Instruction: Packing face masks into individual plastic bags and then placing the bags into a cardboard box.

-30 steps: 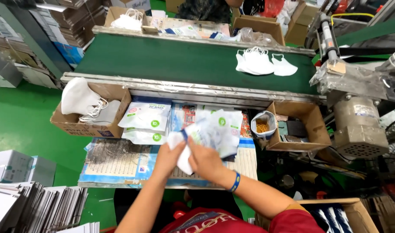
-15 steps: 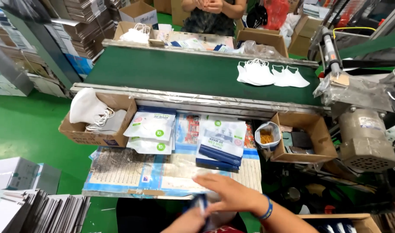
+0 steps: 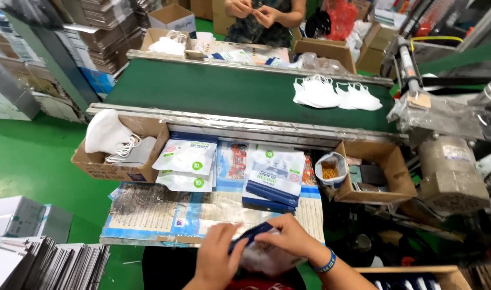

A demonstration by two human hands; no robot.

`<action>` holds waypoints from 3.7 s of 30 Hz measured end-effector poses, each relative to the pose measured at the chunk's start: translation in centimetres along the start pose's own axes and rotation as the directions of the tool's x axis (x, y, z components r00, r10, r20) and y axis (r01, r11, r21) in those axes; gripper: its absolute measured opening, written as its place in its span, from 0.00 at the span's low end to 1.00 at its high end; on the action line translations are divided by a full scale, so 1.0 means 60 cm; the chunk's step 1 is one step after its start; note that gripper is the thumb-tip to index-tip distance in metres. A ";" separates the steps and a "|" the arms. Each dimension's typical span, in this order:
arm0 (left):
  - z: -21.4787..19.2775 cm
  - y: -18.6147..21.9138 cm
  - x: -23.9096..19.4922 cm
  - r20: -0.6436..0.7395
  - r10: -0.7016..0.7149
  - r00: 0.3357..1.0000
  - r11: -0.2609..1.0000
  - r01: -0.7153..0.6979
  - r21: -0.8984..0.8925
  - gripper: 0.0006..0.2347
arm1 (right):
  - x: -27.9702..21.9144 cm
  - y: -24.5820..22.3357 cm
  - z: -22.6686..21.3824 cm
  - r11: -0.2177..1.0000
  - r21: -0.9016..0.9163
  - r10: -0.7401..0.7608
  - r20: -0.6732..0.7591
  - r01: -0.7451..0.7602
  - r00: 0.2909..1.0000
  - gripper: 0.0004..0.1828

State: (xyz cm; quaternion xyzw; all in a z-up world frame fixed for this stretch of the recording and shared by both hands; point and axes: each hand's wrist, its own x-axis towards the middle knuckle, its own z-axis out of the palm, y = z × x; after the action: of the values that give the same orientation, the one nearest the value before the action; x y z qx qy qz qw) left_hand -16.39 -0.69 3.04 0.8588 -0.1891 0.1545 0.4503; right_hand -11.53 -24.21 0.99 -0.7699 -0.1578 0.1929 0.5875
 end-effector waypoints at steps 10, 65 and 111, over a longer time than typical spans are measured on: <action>-0.037 -0.013 0.031 0.196 0.122 0.973 0.992 -0.118 -0.035 0.03 | -0.015 -0.021 0.014 0.979 0.020 -0.200 -0.104 0.203 0.974 0.05; -0.083 -0.268 0.004 -0.133 -0.038 0.990 0.984 0.014 -0.176 0.59 | 0.251 0.120 0.049 0.965 0.223 -0.162 0.090 0.139 0.983 0.54; -0.658 -0.114 -0.796 -0.153 -0.831 0.535 0.512 0.628 -0.586 0.33 | 0.118 -0.057 0.223 0.993 -0.058 -0.018 0.784 0.102 0.620 0.29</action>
State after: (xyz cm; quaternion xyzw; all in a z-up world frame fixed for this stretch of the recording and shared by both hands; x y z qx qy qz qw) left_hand -59.02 44.59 -1.12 0.6658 0.2712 0.0733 0.6912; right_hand -11.82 -8.71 0.37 -0.6314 -0.4323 0.4806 0.4284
